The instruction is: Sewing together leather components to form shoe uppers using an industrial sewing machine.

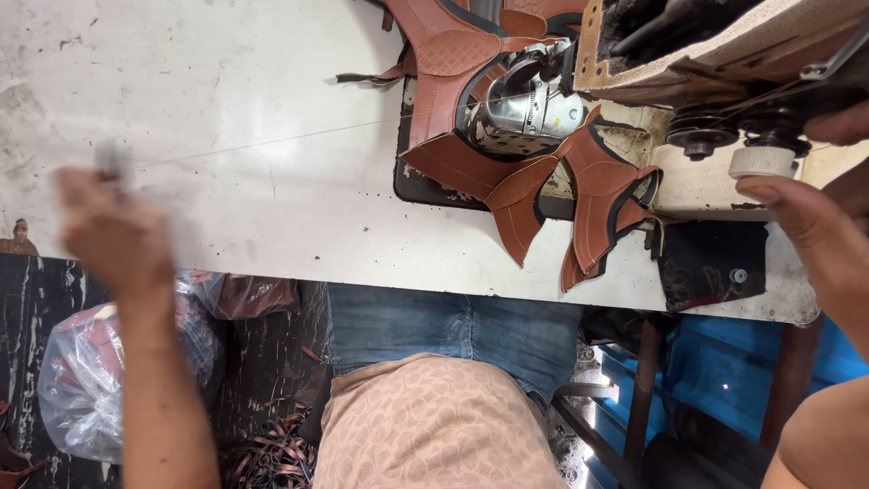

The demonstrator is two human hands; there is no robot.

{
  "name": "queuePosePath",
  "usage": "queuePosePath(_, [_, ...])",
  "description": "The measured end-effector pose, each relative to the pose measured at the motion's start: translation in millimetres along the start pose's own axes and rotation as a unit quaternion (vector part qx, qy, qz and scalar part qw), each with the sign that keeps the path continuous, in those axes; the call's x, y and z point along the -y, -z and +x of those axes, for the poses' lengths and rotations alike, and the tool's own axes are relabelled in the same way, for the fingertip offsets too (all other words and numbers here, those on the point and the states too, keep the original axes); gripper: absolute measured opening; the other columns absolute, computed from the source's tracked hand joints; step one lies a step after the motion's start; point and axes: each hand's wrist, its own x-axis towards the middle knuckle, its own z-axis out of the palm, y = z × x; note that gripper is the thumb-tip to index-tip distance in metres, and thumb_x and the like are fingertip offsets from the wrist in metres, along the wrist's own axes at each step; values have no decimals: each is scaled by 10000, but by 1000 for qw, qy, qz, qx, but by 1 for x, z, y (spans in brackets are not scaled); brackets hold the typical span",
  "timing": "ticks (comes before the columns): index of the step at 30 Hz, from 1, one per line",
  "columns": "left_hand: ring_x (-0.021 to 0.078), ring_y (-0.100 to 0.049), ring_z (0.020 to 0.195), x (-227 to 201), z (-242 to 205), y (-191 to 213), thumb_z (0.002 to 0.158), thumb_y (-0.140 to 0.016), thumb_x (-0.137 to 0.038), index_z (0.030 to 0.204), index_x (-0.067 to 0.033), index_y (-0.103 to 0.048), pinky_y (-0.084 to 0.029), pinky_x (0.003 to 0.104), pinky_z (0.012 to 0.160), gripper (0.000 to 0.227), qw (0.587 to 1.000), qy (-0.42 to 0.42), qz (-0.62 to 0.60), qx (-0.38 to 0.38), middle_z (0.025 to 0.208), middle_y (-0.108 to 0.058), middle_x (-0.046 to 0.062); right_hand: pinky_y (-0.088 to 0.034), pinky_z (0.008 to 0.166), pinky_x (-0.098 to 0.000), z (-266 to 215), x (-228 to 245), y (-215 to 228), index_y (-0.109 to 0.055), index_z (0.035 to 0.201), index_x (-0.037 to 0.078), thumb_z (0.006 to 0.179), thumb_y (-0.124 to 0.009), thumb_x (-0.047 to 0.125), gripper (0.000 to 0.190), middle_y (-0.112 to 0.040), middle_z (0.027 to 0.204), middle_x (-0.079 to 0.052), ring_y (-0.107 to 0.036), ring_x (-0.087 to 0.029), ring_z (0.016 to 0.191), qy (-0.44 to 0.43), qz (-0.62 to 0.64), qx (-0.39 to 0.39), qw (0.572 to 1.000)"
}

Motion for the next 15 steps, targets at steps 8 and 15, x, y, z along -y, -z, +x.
queuePosePath(8, [70, -805, 1058, 11, -33, 11, 1143, -599, 76, 1173, -48, -706, -605, 217, 857, 167, 964, 68, -258, -3, 1176, -797, 33, -582, 627, -379, 5, 147, -50, -567, 1402, -21, 1024, -593, 328, 515, -662, 855, -195, -676, -260, 698, 36, -122, -310, 942])
queuePosePath(15, [143, -672, 750, -260, 34, 72, 1007, -770, -17, 918, -9, -662, -516, 265, 575, 140, 918, -65, -392, 16, 924, -676, 90, -512, 484, -261, 39, 172, -150, -617, 1209, 33, 1071, -660, 264, 273, -652, 833, -132, -623, -95, 585, 180, 161, -445, 862])
